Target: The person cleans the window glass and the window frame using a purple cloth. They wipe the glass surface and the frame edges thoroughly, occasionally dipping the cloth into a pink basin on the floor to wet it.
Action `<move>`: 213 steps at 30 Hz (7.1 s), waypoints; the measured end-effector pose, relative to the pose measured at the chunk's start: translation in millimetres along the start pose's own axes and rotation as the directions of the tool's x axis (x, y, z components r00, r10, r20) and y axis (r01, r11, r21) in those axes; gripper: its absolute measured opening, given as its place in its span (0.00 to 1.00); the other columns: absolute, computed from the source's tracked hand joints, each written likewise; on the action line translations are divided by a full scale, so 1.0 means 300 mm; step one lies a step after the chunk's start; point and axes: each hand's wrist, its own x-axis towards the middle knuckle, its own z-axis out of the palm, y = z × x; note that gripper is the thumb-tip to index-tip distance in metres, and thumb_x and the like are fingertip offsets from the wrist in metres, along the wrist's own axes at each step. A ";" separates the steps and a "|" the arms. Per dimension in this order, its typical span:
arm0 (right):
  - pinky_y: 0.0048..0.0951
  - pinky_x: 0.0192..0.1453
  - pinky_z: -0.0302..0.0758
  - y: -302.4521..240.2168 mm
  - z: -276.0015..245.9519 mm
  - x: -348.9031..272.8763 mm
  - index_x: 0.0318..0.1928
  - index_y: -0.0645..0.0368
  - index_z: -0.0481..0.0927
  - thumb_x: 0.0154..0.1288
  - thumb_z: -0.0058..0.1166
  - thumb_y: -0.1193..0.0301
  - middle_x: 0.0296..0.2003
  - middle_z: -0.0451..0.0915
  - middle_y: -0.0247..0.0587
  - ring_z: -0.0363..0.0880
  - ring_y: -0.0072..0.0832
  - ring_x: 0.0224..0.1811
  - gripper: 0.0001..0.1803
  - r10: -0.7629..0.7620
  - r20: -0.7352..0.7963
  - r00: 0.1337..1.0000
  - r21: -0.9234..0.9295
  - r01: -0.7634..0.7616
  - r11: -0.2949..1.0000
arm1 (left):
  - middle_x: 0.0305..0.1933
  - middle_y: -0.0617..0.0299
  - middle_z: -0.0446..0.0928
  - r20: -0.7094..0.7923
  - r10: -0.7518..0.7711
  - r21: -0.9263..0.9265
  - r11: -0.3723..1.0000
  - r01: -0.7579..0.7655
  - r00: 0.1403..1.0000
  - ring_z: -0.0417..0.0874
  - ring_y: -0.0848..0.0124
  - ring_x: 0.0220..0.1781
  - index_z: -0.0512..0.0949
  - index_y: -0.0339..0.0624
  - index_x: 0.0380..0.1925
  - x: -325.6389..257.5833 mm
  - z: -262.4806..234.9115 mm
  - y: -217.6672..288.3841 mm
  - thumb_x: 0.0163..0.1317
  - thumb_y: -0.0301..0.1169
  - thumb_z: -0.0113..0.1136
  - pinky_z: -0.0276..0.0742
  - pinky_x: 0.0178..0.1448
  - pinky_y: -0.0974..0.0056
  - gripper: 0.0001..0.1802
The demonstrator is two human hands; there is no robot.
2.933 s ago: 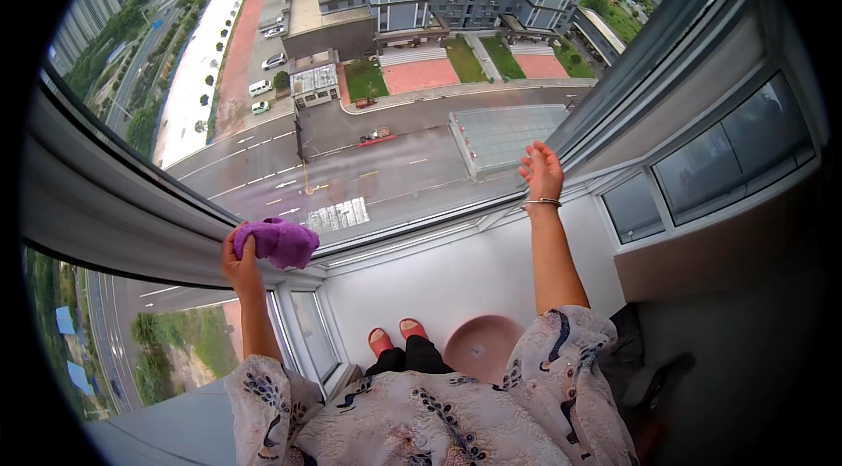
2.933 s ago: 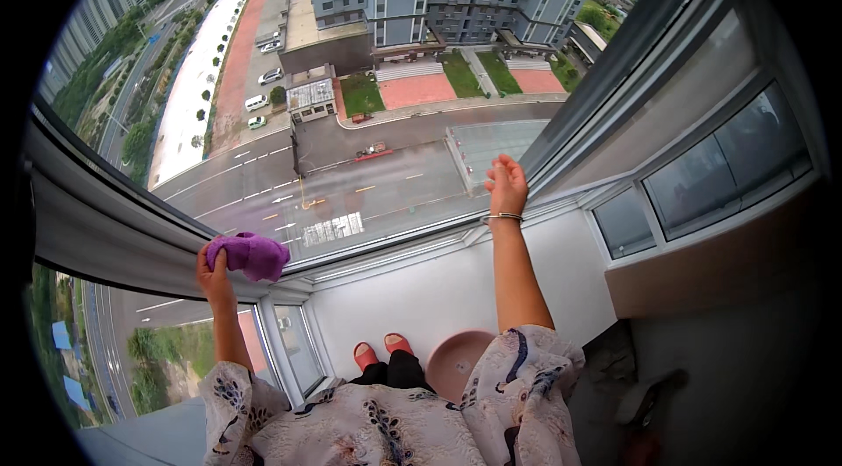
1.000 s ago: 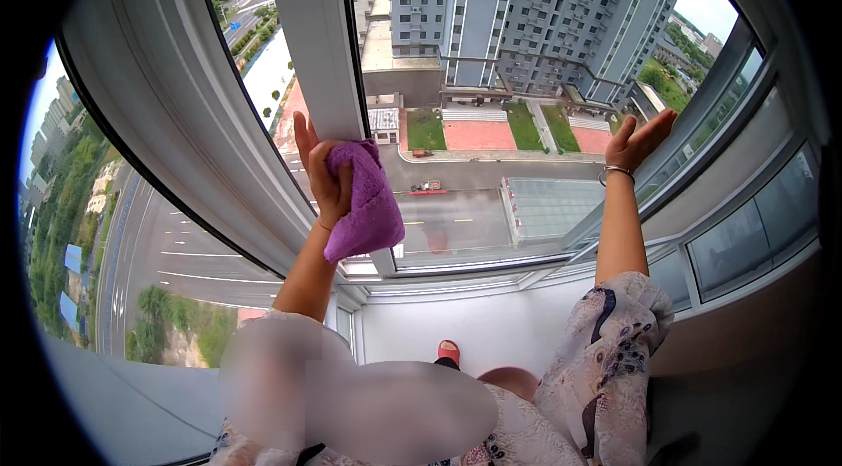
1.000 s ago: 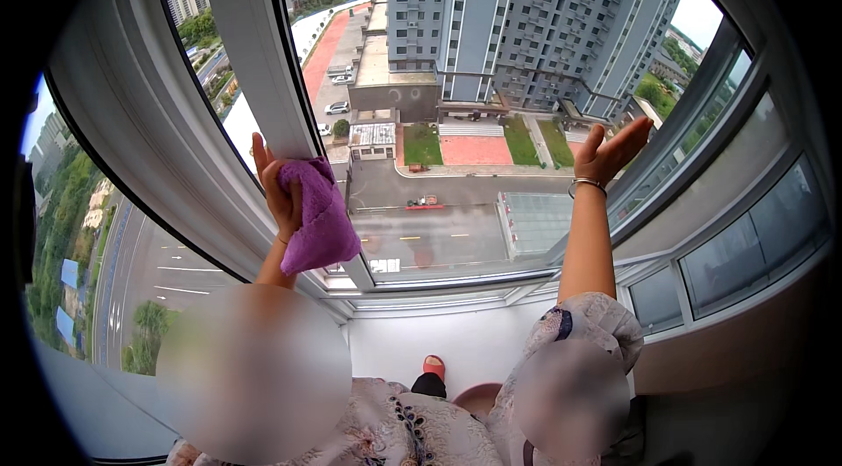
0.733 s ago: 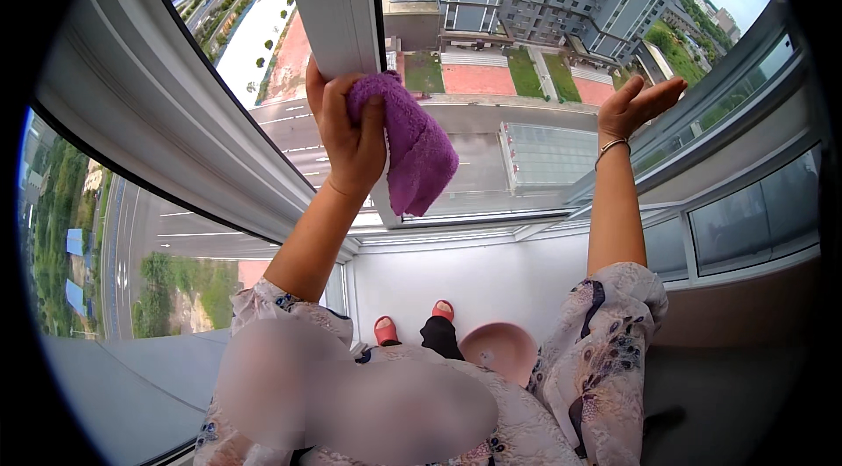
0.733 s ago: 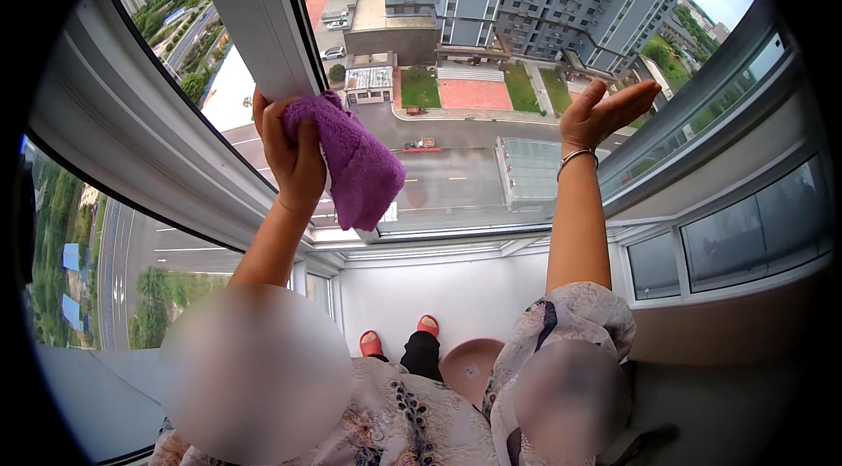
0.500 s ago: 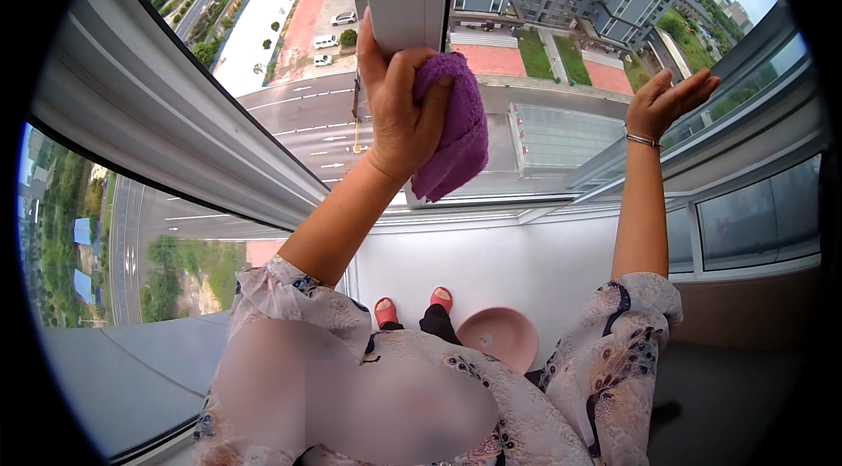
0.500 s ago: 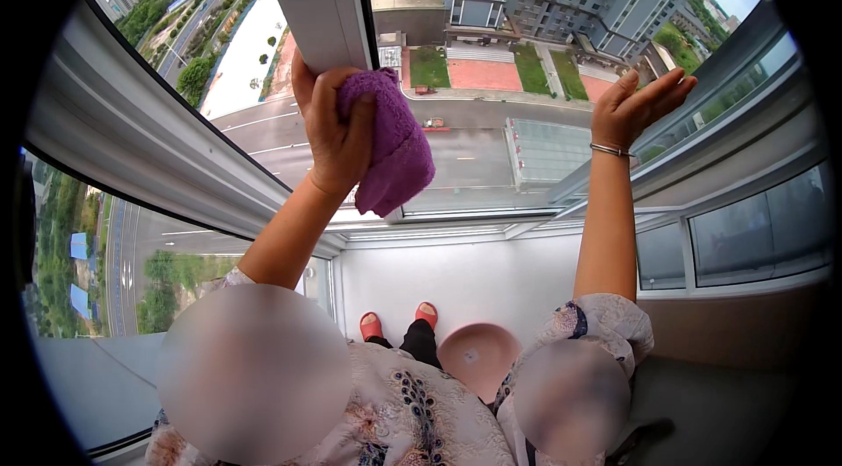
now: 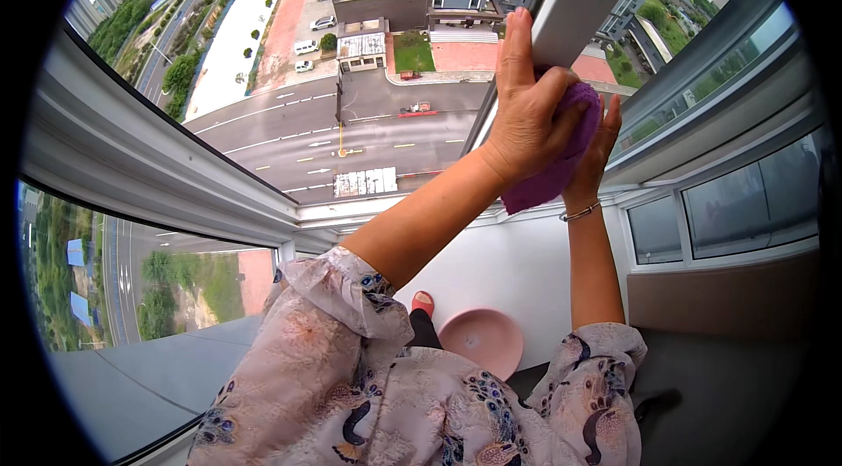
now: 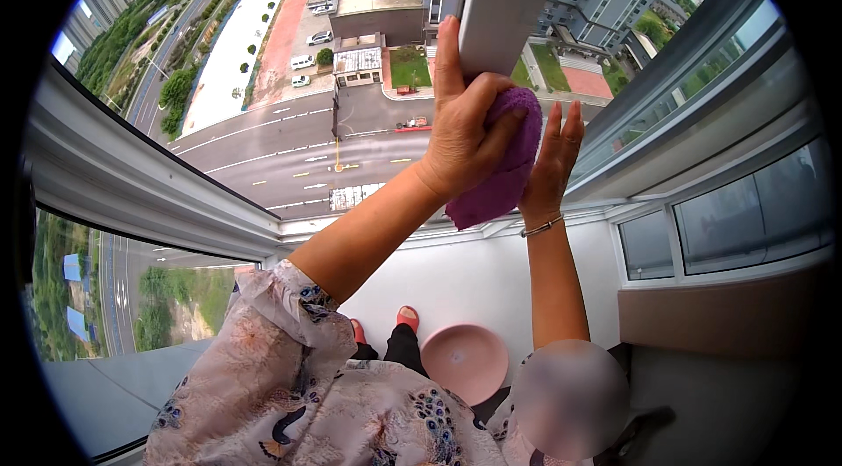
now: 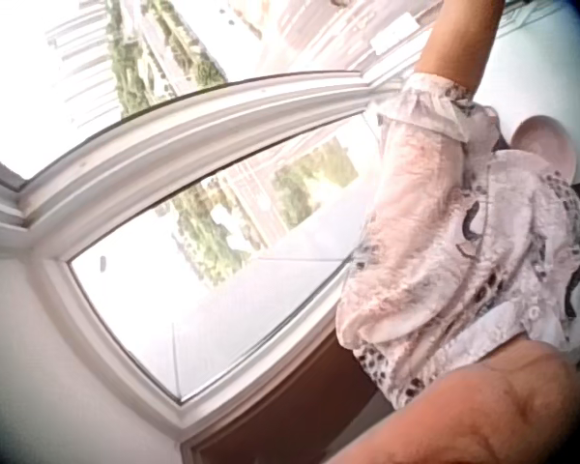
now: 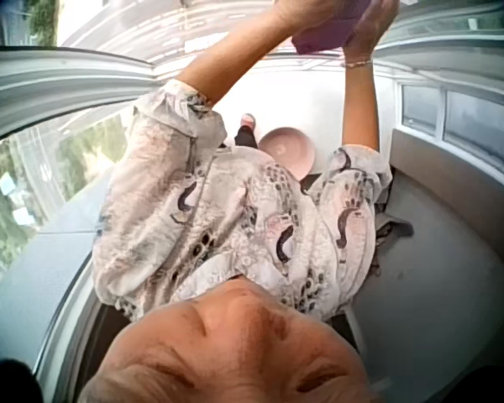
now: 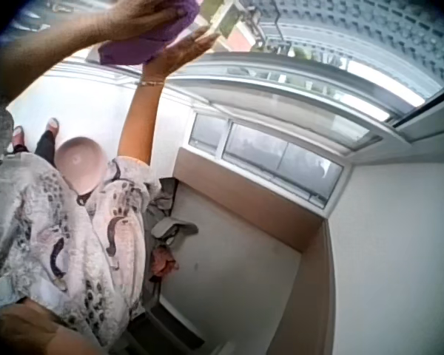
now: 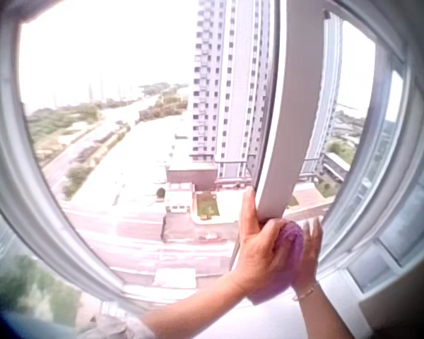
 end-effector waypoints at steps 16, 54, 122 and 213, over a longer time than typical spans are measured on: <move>0.39 0.71 0.53 0.311 -0.027 -0.121 0.67 0.61 0.57 0.62 0.56 0.67 0.66 0.57 0.51 0.55 0.43 0.69 0.35 0.209 0.091 0.974 -0.025 -0.208 0.978 | 0.72 0.33 0.39 0.015 -0.054 -0.235 0.970 0.056 0.998 0.40 0.34 0.73 0.71 0.38 0.27 0.000 0.537 0.049 0.51 0.31 0.60 0.37 0.71 0.37 0.10; 0.26 0.38 0.74 0.160 -0.017 -0.976 0.49 0.51 0.75 0.70 0.42 0.49 0.40 0.80 0.30 0.79 0.24 0.42 0.21 0.530 0.846 -0.059 0.355 -0.680 -0.642 | 0.30 0.67 0.74 0.613 -0.750 -0.288 0.080 0.954 0.248 0.74 0.79 0.34 0.72 0.38 0.38 -0.904 0.032 -0.022 0.67 0.32 0.54 0.72 0.39 0.70 0.08; 0.42 0.53 0.66 -0.506 1.395 -1.229 0.48 0.42 0.78 0.52 0.59 0.72 0.44 0.76 0.33 0.71 0.38 0.48 0.20 -0.169 0.840 0.515 0.181 0.026 0.983 | 0.65 0.36 0.57 -0.437 -0.883 0.710 -0.221 0.669 0.172 0.74 0.45 0.56 0.60 0.27 0.58 -1.464 -1.106 -0.931 0.56 0.36 0.58 0.73 0.56 0.50 0.34; 0.46 0.65 0.59 -0.049 1.119 -1.207 0.50 0.51 0.75 0.58 0.52 0.65 0.48 0.74 0.36 0.70 0.35 0.54 0.18 -0.024 0.748 0.664 0.075 -0.048 0.996 | 0.45 0.53 0.77 0.109 -0.872 0.973 0.192 0.129 0.478 0.76 0.58 0.50 0.76 0.36 0.40 -1.516 -0.558 -0.858 0.59 0.46 0.55 0.62 0.56 0.51 0.22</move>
